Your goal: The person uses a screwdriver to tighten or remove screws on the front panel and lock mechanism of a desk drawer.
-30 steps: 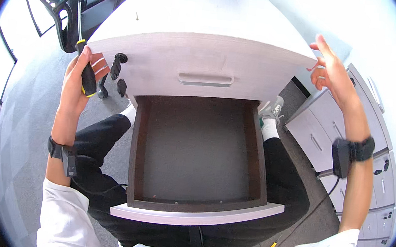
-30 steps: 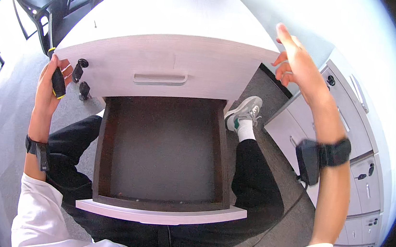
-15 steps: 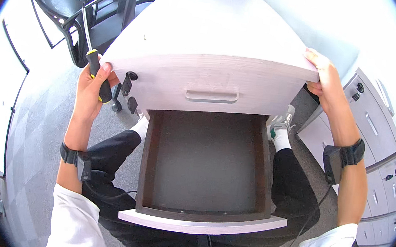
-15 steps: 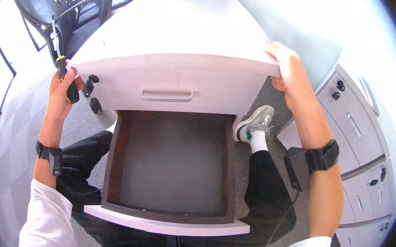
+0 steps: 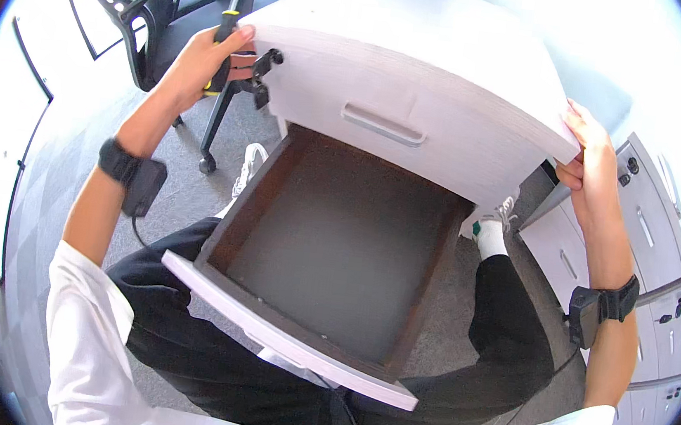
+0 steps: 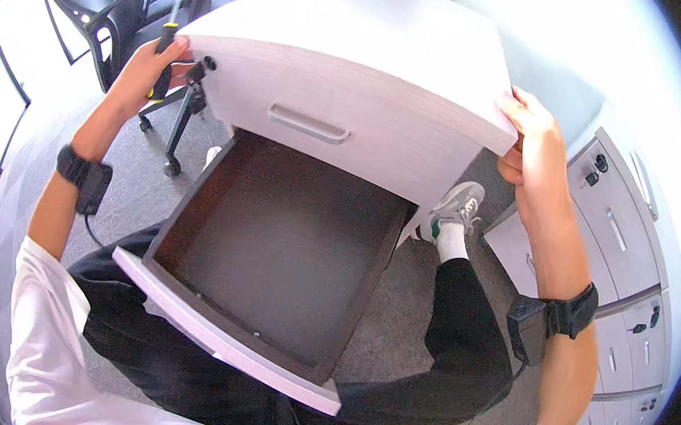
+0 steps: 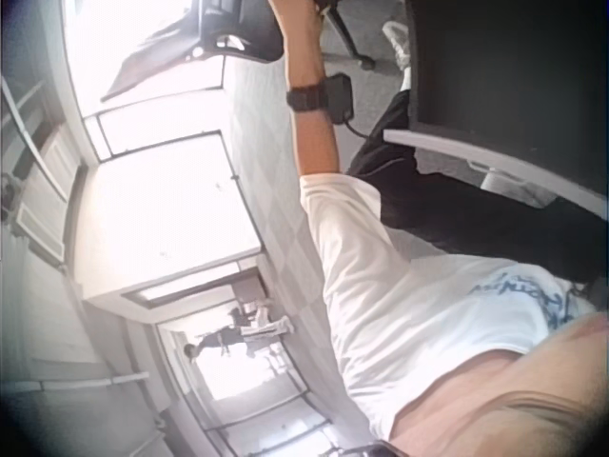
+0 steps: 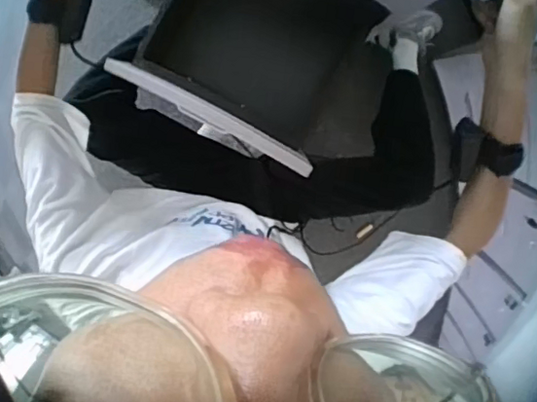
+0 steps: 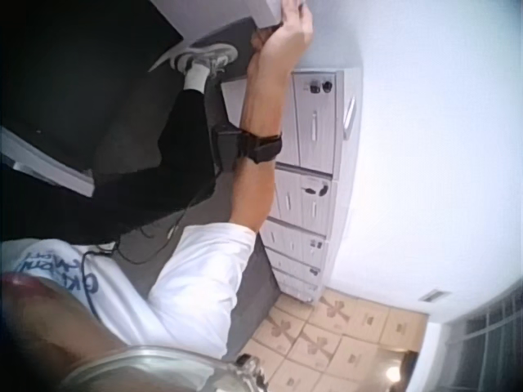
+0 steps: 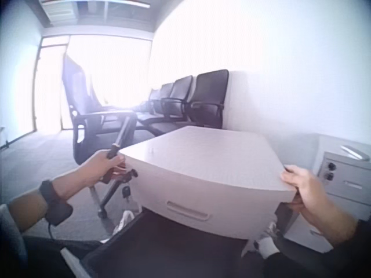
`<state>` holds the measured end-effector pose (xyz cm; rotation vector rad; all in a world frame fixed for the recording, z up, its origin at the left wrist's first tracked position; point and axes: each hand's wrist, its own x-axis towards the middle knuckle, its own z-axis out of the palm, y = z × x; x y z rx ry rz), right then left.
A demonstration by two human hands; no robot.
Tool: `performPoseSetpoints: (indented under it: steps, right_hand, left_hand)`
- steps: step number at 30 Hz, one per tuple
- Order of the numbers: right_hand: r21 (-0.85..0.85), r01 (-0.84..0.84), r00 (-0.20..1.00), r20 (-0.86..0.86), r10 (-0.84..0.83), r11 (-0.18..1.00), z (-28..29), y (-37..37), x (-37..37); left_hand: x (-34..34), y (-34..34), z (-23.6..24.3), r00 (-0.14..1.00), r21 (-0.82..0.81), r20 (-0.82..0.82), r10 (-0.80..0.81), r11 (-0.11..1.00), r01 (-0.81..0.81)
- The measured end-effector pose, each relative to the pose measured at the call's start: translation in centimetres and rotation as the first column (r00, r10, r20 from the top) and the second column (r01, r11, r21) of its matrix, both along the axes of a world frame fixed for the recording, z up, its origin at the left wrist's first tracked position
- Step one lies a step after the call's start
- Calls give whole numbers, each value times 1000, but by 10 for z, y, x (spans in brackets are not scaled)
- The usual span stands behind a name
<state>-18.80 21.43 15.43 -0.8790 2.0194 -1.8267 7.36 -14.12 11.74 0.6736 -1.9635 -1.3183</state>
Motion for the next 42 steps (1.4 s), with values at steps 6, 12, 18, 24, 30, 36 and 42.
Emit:
performPoseSetpoints:
  steps: [6, 12, 18, 24, 30, 36, 42]
  right_hand:
    - [-69, 20, 999, 50, -16, 997, -5, -1, -7]
    - [-144, 103, 993, 71, -93, 984, -11, -13, -16]
    - [-107, 217, 962, -144, -231, 970, -18, -22, -9]
    - [99, 431, 691, -676, -257, 897, -28, -10, -34]
    - [271, 328, 704, -709, -42, 905, -15, 1, -18]
    - [196, 331, 498, -867, 5, 923, -6, 44, 11]
    - [313, 209, 343, -911, 231, 926, 1, 41, 106]
  left_hand:
    - [-47, -37, 14, 953, -146, 303, 4, 988, 43]
    - [-65, -52, 5, 973, 24, 166, -158, 987, 157]
    - [2, -80, -24, 993, 174, 35, -114, 979, 106]
    - [88, -34, -38, 964, 79, 266, 13, 996, -35]
    - [95, -44, -92, 971, 130, 236, -28, 992, -3]
    - [79, -95, -203, 976, 426, 196, 94, 889, -171]
    - [79, -68, -308, 893, 180, 401, 205, 938, -297]
